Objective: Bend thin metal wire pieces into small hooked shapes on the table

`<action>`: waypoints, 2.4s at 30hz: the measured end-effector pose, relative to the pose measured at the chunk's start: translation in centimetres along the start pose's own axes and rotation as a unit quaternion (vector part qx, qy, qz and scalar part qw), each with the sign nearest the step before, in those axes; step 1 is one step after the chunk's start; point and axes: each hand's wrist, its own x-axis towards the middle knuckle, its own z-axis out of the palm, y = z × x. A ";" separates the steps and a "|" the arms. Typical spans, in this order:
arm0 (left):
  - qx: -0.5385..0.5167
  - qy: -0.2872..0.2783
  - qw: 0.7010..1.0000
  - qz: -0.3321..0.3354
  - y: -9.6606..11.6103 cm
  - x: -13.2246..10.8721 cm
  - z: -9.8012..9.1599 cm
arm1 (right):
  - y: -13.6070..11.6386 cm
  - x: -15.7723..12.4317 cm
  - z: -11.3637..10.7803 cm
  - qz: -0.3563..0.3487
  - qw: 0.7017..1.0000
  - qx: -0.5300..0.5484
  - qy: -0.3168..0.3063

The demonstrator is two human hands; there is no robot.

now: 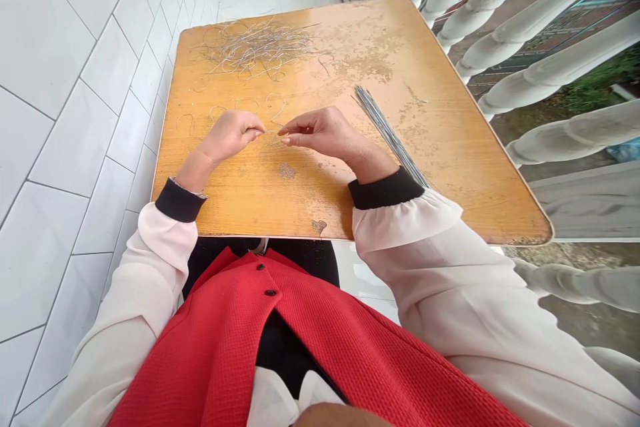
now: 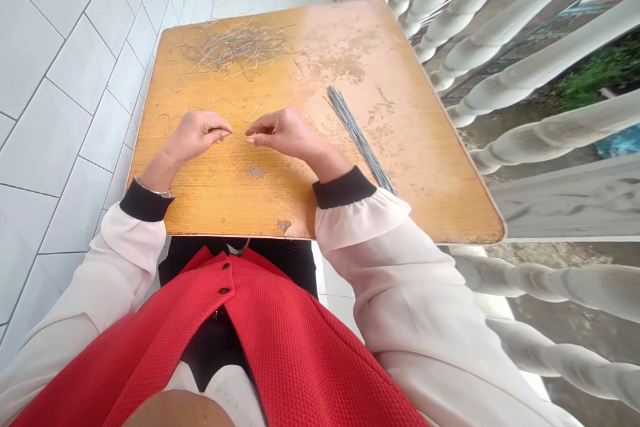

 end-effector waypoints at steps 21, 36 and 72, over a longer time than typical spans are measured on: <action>-0.194 -0.003 0.972 -0.131 3.0 0.7 1.0 | -2.1 -0.7 0.7 -0.074 0.989 -0.129 0.025; -0.156 -0.019 0.984 -0.087 2.3 0.9 1.6 | -1.6 -0.6 0.7 -0.077 0.988 -0.130 0.016; 0.039 -0.002 0.997 -0.067 0.8 0.6 0.8 | -0.7 0.4 2.4 -0.113 0.944 -0.307 0.049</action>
